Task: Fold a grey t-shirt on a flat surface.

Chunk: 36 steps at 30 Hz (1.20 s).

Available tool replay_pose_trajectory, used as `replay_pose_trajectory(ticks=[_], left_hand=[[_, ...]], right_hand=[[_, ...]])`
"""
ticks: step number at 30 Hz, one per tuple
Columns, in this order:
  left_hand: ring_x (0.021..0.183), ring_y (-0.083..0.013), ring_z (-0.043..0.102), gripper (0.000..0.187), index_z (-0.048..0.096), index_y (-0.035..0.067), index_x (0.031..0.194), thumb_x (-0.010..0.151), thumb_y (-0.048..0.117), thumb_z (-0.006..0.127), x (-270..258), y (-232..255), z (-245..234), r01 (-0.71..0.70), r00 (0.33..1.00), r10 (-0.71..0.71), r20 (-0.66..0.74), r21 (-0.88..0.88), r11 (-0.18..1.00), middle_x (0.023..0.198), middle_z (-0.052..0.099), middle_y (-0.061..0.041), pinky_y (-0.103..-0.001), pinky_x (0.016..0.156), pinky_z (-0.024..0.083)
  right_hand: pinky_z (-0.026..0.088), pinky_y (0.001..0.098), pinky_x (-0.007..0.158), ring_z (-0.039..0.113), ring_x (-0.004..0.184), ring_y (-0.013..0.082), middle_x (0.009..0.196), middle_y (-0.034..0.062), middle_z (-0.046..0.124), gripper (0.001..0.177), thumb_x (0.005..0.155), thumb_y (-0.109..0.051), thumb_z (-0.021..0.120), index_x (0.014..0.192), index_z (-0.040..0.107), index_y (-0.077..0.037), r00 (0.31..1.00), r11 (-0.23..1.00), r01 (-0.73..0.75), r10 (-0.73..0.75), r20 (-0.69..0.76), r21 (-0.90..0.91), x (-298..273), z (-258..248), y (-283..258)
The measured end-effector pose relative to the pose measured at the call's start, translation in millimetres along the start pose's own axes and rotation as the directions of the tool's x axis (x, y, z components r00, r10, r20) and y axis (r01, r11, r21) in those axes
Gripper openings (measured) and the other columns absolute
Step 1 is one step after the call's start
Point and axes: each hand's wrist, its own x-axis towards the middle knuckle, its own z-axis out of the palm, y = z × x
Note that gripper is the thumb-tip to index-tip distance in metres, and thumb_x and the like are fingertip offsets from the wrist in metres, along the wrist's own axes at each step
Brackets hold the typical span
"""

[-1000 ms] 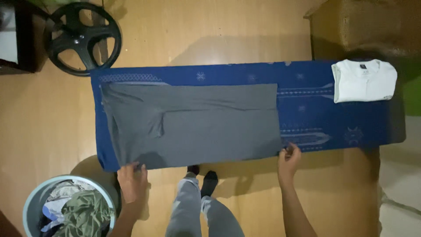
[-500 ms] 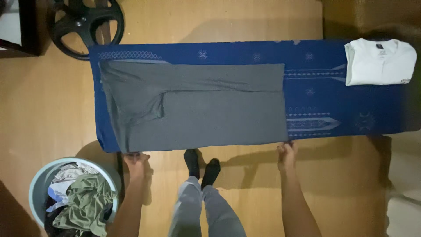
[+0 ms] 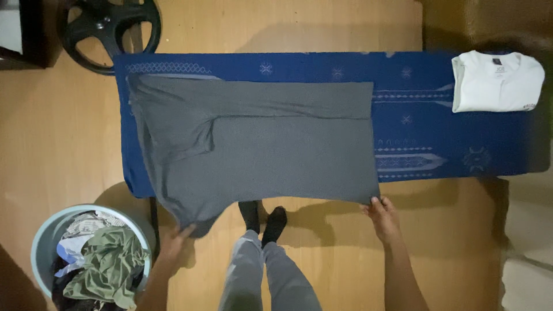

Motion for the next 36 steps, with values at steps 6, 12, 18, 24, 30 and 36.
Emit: replay_pose_trajectory(ticks=[6, 12, 18, 24, 30, 36], left_hand=[[0.085, -0.0226, 0.053, 0.023, 0.066, 0.0, 0.107, 0.103, 0.022, 0.064, -8, -45, -59, -0.139, 0.99, 0.135, -0.04, -0.454, 0.88, 0.099, 0.062, -0.006, -0.04, 0.072, 0.04], [0.092, -0.0178, 0.066, 0.014, 0.065, 0.009, 0.098, 0.104, 0.021, 0.067, -48, 77, -40, -0.294, 0.953, 0.265, -0.149, -0.672, 0.679, 0.103, 0.07, -0.007, -0.034, 0.083, 0.054], [0.1, -0.0163, 0.068, 0.008, 0.065, 0.01, 0.102, 0.1, 0.017, 0.067, -25, 173, -25, -0.42, 0.895, 0.39, -0.215, -0.699, 0.578, 0.109, 0.071, -0.006, -0.031, 0.094, 0.055], [0.1, -0.0211, 0.066, 0.017, 0.058, 0.013, 0.097, 0.096, 0.017, 0.074, -14, 250, -17, -0.38, 0.917, 0.334, -0.216, -0.722, 0.578, 0.106, 0.067, -0.004, -0.046, 0.091, 0.054], [0.099, -0.0185, 0.066, 0.017, 0.064, 0.013, 0.095, 0.093, 0.022, 0.078, 43, 260, -22, -0.378, 0.925, 0.268, -0.268, -0.707, 0.598, 0.109, 0.072, -0.003, -0.041, 0.082, 0.054], [0.082, -0.0187, 0.058, 0.022, 0.064, 0.015, 0.089, 0.092, 0.026, 0.083, 63, 267, -30, -0.371, 0.927, 0.209, -0.313, -0.665, 0.648, 0.1, 0.069, -0.003, -0.035, 0.064, 0.044]], right_hand=[[0.052, 0.0364, 0.069, 0.065, 0.077, 0.016, 0.098, 0.0051, 0.069, 0.039, 0.097, -0.018, 0.06, 0.135, 0.056, -0.01, 0.995, 0.979, 0.096, -0.101, -0.017, -0.182, -37, 45, -73], [0.055, 0.0359, 0.073, 0.07, 0.08, 0.0199, 0.091, 0.0083, 0.065, 0.032, 0.104, -0.017, 0.063, 0.132, 0.061, 0.0, 0.993, 0.984, 0.109, -0.115, -0.037, -0.139, -15, 34, -85], [0.054, 0.0305, 0.072, 0.072, 0.087, 0.016, 0.105, 0.0056, 0.075, 0.038, 0.09, -0.012, 0.061, 0.128, 0.06, -0.007, 0.96, 0.935, 0.257, -0.217, 0.178, -0.245, 16, 83, -139], [0.045, 0.028, 0.073, 0.054, 0.084, 0.011, 0.093, 0.0024, 0.064, 0.022, 0.101, -0.019, 0.072, 0.114, 0.071, -0.001, 0.89, 0.692, 0.389, -0.453, 0.054, -0.608, 102, 70, -110], [0.044, 0.0272, 0.068, 0.05, 0.076, 0.0077, 0.083, -0.0036, 0.061, 0.019, 0.099, -0.02, 0.07, 0.107, 0.07, -0.002, 0.906, 0.665, 0.277, -0.422, -0.042, -0.693, 114, 115, -134], [0.045, 0.027, 0.074, 0.051, 0.08, 0.0083, 0.087, -0.0035, 0.06, 0.016, 0.103, -0.017, 0.067, 0.106, 0.066, -0.002, 0.88, 0.717, 0.382, -0.474, -0.007, -0.583, 147, 95, -107]])
